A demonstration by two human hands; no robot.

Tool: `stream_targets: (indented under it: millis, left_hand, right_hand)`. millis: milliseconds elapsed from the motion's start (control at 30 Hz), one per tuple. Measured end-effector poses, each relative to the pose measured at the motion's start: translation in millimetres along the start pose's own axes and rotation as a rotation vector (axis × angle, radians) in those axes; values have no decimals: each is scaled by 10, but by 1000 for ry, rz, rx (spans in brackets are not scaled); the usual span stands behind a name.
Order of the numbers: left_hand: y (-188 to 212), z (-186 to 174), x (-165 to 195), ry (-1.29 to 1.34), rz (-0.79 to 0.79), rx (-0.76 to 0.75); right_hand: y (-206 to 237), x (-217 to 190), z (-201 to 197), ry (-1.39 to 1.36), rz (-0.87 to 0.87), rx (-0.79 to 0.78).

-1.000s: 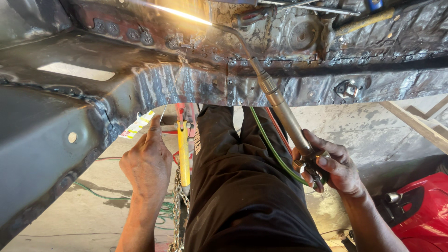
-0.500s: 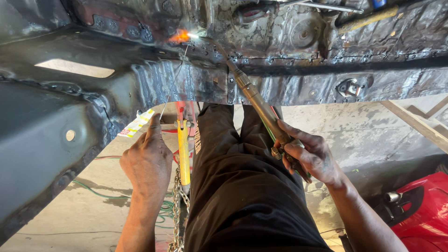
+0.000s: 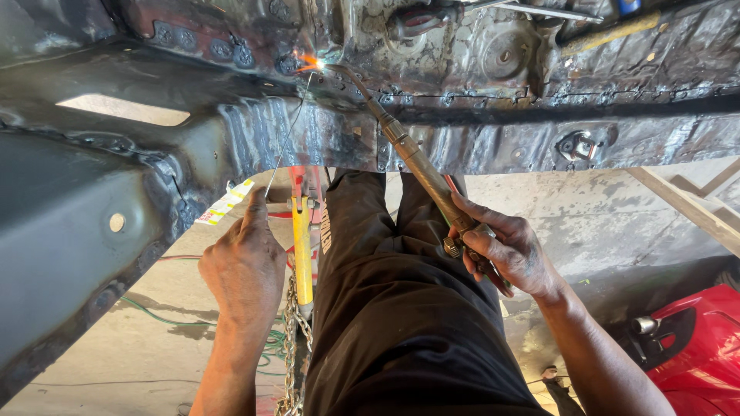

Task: The person uses a welding torch and filler wire to weld seams on the underside of a car frame. They feed the wire into the molten pool while moving the torch along the joint, creating a continuous weld bead.

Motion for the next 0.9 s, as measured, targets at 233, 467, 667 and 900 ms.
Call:
stream_targets:
  millis: [233, 467, 667, 900]
  left_hand:
    - [-2, 8, -1, -10, 5, 6]
    - [-12, -1, 5, -6, -6, -5]
    - [-19, -33, 19, 2, 10, -2]
    - [-20, -23, 13, 24, 7, -21]
  right_hand:
    - [-6, 10, 11, 5, 19, 3]
    - [-6, 11, -14, 13, 2, 7]
    - [-12, 2, -24, 36, 0, 8]
    - [-15, 0, -24, 24, -1, -5]
Point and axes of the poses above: each hand's wrist, its own y-axis away from the middle knuckle, its own z-axis out of the palm, x = y × z, the point moved 8 cm from there along -y, towards the middle knuckle, and after that the axes turned 7 degrees about -x, right-handed, at the moved point
